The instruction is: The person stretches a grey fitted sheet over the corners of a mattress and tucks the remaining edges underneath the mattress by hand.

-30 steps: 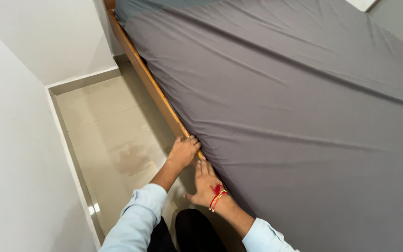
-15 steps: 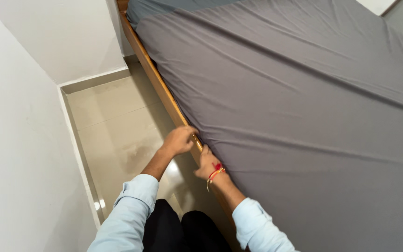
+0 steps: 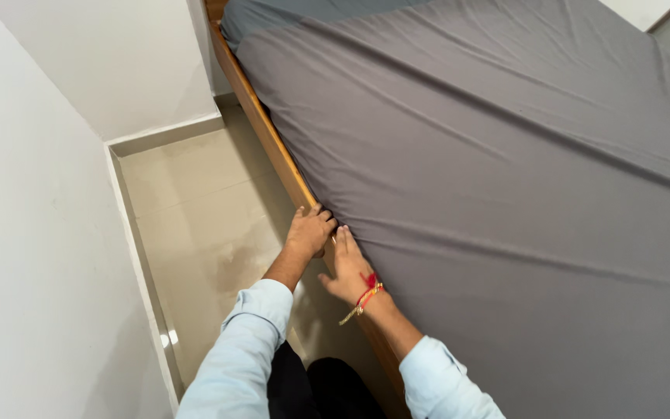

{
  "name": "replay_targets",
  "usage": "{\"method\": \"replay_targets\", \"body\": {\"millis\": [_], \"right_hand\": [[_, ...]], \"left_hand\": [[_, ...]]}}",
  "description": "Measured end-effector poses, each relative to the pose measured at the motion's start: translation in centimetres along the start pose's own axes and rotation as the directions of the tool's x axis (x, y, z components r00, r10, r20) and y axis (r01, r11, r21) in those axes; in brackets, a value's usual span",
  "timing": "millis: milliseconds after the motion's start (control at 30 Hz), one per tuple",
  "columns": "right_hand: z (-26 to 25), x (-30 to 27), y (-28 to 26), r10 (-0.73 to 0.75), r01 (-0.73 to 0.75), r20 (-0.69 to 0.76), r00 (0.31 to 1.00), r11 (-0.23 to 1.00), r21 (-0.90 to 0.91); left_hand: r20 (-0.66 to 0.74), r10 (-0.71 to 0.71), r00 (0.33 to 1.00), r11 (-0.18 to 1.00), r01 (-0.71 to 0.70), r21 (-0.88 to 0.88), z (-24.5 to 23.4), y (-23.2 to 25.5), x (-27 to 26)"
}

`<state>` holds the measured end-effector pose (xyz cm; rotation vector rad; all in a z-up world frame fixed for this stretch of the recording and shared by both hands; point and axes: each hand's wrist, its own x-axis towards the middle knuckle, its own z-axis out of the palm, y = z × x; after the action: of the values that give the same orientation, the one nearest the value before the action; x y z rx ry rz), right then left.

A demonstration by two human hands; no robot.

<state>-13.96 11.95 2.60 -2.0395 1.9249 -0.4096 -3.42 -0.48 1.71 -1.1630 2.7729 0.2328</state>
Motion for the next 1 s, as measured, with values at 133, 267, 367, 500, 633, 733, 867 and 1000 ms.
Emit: {"method": "replay_targets", "body": {"millis": [133, 267, 367, 500, 633, 733, 867, 1000], "right_hand": [[0.9, 3.2, 1.5, 0.011, -0.008, 0.057, 0.998, 0.999, -0.045], [2.8, 4.4, 1.3, 0.104, -0.093, 0.094, 0.99, 0.988, -0.122], [2.8, 4.8, 1.2, 0.076, -0.064, 0.093, 0.993, 0.99, -0.128], [1.8, 6.2, 0.0, 0.233, -0.221, 0.18, 0.956, 0.971, -0.087], [0.6, 7.3, -0.4, 0.242, -0.242, 0.228, 0.943, 0.97, -0.028], [0.7, 7.0, 0.2, 0.127, -0.133, 0.207, 0.97, 0.991, 0.012], [1.2, 6.3, 0.6, 0.061, -0.068, 0.055, 0.997, 0.989, 0.132], [1.9, 9.1, 1.0, 0.019, -0.02, 0.004, 1.0, 0.993, 0.121]], "left_hand": [[-0.05, 0.074, 0.996, 0.962, -0.085, -0.26, 2.4, -2.7, 2.5], [0.022, 0.135, 0.991, 0.884, -0.11, -0.455, 3.7, -4.1, 3.1], [-0.225, 0.145, 0.963, 0.789, -0.25, -0.561, 3.8, -5.8, 2.6], [-0.364, -0.021, 0.931, 0.831, -0.186, -0.524, 2.9, -7.6, 1.3], [-0.381, 0.082, 0.921, 0.946, -0.193, -0.262, 2.1, -6.3, 3.0], [-0.246, 0.047, 0.968, 0.982, -0.09, -0.164, 2.1, -5.6, 3.6], [-0.21, 0.017, 0.977, 0.998, -0.028, -0.05, 1.3, -5.1, 4.2], [-0.154, 0.02, 0.988, 0.999, -0.012, 0.053, 0.8, -5.7, 4.7]]}}
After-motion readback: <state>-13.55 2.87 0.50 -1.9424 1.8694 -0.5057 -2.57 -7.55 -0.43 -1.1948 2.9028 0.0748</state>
